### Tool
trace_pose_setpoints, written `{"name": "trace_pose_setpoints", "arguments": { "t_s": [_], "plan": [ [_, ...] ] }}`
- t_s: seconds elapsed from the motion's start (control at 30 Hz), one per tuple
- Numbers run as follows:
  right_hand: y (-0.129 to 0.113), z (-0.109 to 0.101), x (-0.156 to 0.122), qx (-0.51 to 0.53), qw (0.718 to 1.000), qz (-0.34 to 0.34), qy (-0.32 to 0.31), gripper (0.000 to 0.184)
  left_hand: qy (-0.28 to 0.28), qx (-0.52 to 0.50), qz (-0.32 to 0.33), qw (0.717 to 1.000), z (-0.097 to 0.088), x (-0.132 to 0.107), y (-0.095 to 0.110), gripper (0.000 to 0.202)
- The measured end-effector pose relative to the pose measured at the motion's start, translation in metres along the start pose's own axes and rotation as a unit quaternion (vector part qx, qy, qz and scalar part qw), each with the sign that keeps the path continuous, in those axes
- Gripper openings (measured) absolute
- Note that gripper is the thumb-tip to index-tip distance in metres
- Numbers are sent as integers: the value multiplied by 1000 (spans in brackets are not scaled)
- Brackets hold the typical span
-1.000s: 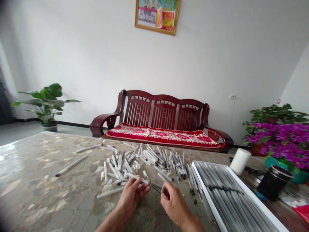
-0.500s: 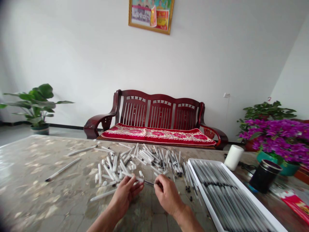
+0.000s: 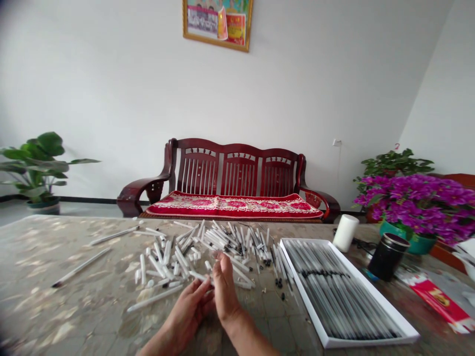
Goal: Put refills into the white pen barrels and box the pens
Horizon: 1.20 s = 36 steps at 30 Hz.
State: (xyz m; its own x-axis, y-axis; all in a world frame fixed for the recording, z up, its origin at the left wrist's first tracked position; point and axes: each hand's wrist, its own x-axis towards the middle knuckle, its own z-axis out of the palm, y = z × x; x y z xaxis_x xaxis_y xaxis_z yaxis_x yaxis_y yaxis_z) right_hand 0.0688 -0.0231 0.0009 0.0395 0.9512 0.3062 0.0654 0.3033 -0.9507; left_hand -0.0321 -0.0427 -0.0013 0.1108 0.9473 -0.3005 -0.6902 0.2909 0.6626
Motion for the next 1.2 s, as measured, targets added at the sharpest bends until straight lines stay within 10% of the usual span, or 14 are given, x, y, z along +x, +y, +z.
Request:
{"name": "trace_pose_setpoints", "arguments": {
  "t_s": [0.17,0.37,0.73,0.97,1.2],
  "plan": [
    [-3,-55,24,-196,977,-6,79,37,49,-16,23,998,-2,6,11,14],
    [5,-123,34,-612,791,5,-1,45,61,-43,25,997,0,11,18,16],
    [6,-124,26,-689,720,-8,-82,42,39,-52,17,998,-4,12,18,16],
    [1,-125,27,-649,757,-23,-67,37,46,-55,6,997,0,9,21,17],
    [-22,-76,4,-118,991,64,29,23,46,-64,14,997,-5,14,18,16]
  ]
}}
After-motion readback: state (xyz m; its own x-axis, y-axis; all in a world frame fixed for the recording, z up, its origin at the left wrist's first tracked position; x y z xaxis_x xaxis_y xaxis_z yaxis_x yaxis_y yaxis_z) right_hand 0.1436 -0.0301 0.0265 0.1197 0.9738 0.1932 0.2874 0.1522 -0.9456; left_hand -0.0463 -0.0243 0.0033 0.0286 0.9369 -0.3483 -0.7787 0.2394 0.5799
